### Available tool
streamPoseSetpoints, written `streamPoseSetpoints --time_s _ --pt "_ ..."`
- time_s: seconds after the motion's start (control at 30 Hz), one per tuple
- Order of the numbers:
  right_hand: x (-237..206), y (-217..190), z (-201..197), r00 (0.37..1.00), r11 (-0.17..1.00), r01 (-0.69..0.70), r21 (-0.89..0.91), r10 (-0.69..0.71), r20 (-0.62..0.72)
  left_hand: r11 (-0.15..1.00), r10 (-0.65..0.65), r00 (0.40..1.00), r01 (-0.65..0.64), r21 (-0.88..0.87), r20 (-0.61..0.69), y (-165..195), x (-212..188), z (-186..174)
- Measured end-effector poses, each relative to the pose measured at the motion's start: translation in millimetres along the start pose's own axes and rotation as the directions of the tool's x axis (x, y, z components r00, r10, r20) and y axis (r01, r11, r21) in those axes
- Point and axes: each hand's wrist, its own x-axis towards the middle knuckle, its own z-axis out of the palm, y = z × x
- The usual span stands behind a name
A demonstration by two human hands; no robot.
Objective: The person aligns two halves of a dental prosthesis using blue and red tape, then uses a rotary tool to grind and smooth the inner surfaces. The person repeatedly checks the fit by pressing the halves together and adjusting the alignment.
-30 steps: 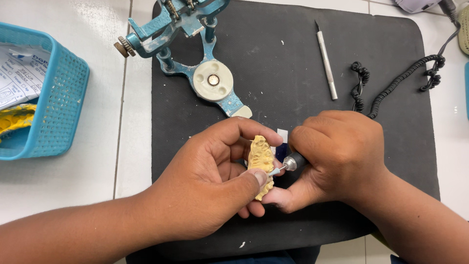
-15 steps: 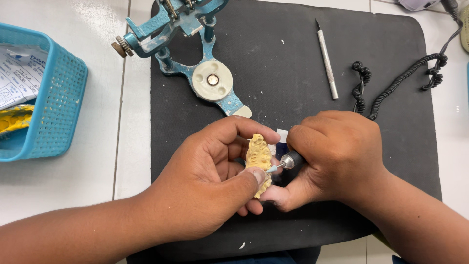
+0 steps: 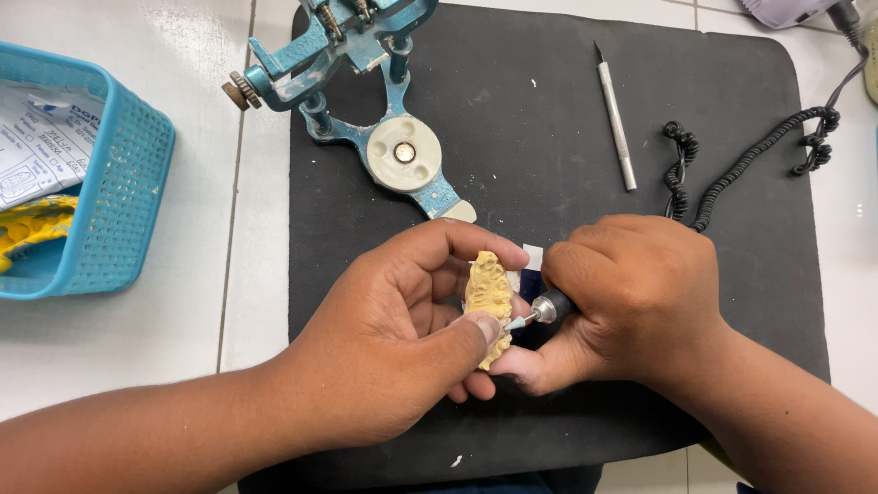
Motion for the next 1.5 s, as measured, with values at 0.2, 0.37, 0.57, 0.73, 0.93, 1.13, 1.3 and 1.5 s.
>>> streamPoseSetpoints --time_s 0.2,0.37,0.57,0.73,0.93,1.13,1.3,1.5 --pt "1.0 -0.2 0.2 1.000 1.000 -0.007 -0.022 0.007 -0.008 0.997 0.072 0.997 -0.070 -0.044 0.043 1.5 -0.5 0.9" --pt "0.2 0.0 1.3 1.000 1.000 0.009 0.015 -0.009 -0.014 1.000 0.019 1.000 -0.019 -0.002 0.001 2.3 -0.7 2.0" --pt "-0.6 0.4 2.1 1.000 1.000 0.003 -0.005 -0.003 -0.019 1.000 0.000 1.000 0.000 0.018 -0.011 3.6 0.3 1.8" --pt "-1.2 0.6 1.9 1.000 1.000 -0.009 -0.010 0.009 0.001 1.000 -0.004 1.000 0.004 0.024 -0.012 3.7 0.7 2.0" --pt "-2.6 0.4 2.5 1.000 1.000 -0.007 0.012 0.007 0.000 0.999 -0.009 1.000 0.010 0.035 -0.008 3.1 1.2 1.7" --pt "-3.6 1.0 3.4 1.000 1.000 -0.002 0.008 0.002 0.003 0.999 -0.016 1.000 0.016 0.036 -0.012 2.9 1.7 1.1" --pt "-4.0 1.1 4.3 1.000 1.000 -0.006 0.001 0.006 0.008 0.998 -0.036 0.999 0.037 0.040 -0.025 3.6 1.9 1.4" --pt "-4.5 0.9 4.5 1.000 1.000 -0.011 0.000 0.011 0.012 0.998 -0.042 0.999 0.044 0.054 -0.030 4.4 2.2 1.6"
